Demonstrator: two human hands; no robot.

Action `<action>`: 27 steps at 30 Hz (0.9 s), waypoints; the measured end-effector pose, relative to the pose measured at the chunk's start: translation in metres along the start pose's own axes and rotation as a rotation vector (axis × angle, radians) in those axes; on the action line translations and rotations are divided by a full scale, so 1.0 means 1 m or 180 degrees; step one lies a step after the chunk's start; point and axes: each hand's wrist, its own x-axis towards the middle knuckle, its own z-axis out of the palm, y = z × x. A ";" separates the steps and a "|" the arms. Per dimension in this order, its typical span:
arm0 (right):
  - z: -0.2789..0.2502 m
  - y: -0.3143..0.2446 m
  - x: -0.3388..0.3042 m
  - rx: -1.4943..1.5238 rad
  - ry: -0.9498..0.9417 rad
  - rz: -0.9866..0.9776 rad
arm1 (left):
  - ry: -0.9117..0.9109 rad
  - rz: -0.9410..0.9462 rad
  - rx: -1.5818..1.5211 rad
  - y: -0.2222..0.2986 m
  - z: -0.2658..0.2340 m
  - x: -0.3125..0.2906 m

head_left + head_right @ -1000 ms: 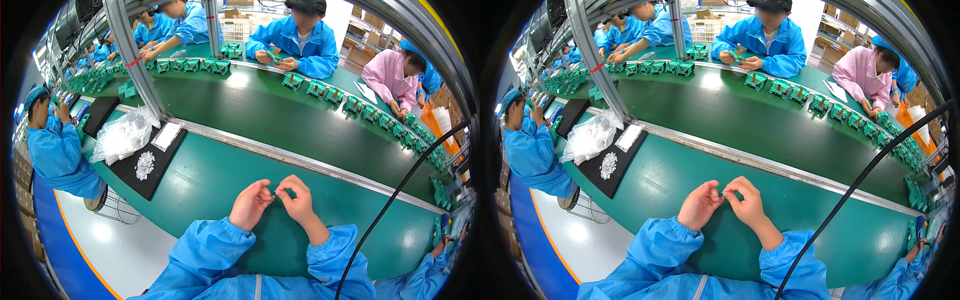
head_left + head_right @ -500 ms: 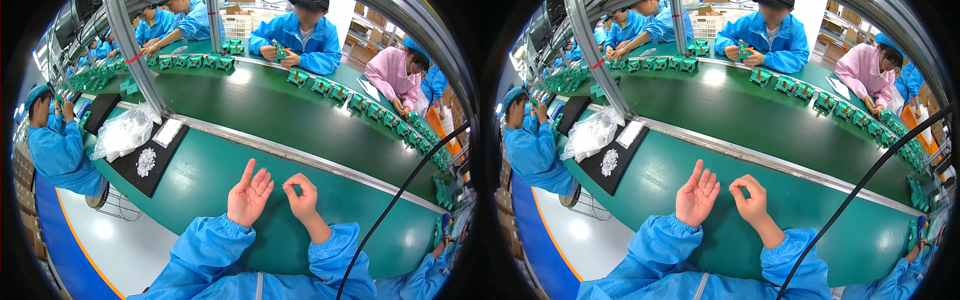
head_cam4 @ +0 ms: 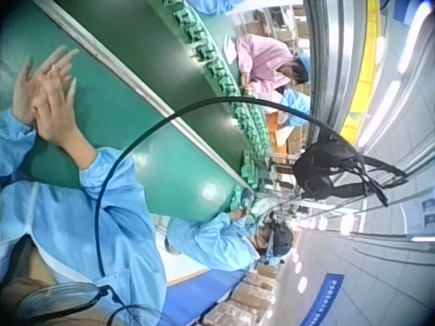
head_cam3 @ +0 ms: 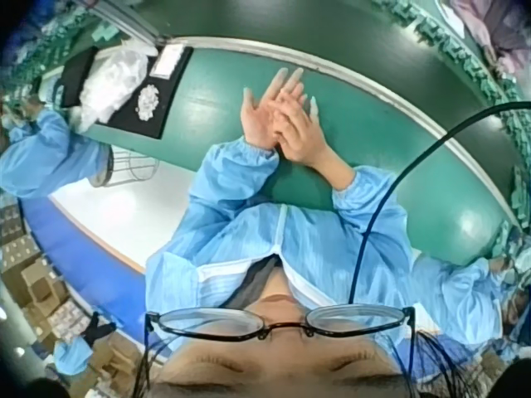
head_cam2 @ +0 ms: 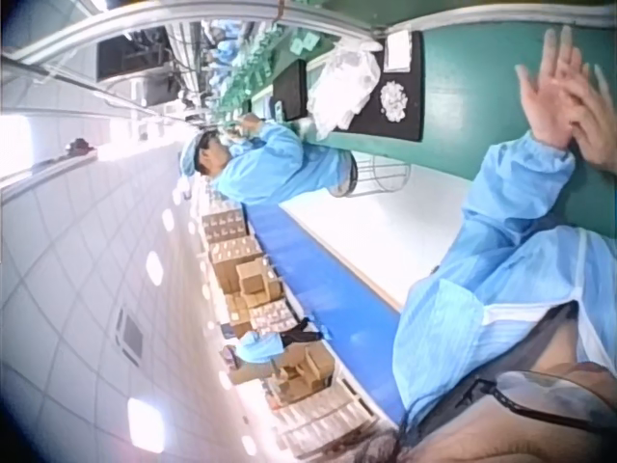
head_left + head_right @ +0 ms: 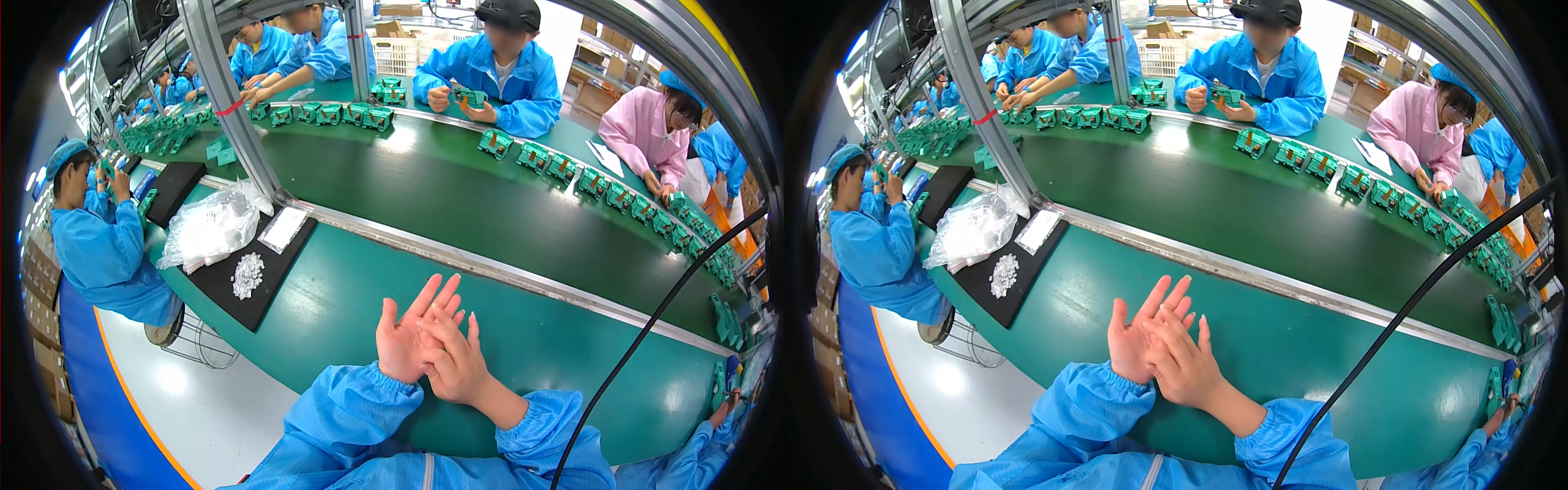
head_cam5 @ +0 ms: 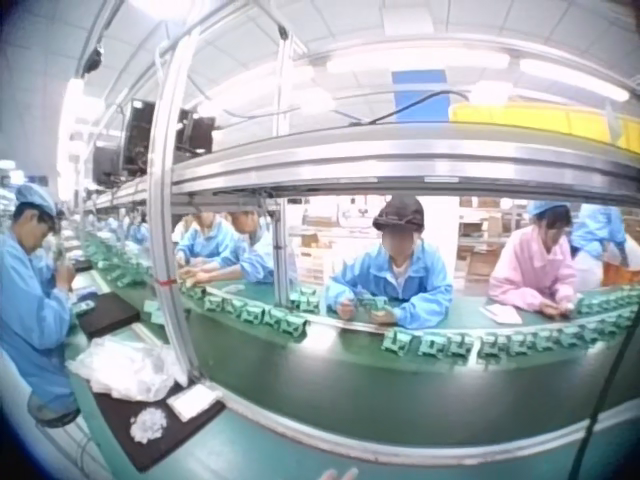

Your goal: The person assembles small electronic components into a green plastic housing by hand, inserting an electronic circuit board and white plastic pins into the housing.

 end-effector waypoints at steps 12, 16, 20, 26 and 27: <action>-0.005 0.010 -0.004 0.0963 0.0244 0.0340 | 0.0241 0.0115 -0.0268 0.000 -0.003 0.007; 0.001 0.005 0.003 0.0319 -0.0353 0.0170 | 0.0241 0.0124 -0.0094 0.003 -0.005 0.005; 0.004 0.000 0.001 0.0776 -0.0245 0.0279 | 0.0643 0.0442 -0.0169 0.015 -0.010 -0.003; -0.018 0.010 -0.005 0.1358 0.0061 0.0814 | 0.1700 0.1564 -0.0661 0.093 -0.022 -0.027; -0.014 0.010 -0.005 0.1449 0.0058 0.0778 | 0.1675 0.1946 -0.0141 0.125 -0.021 -0.039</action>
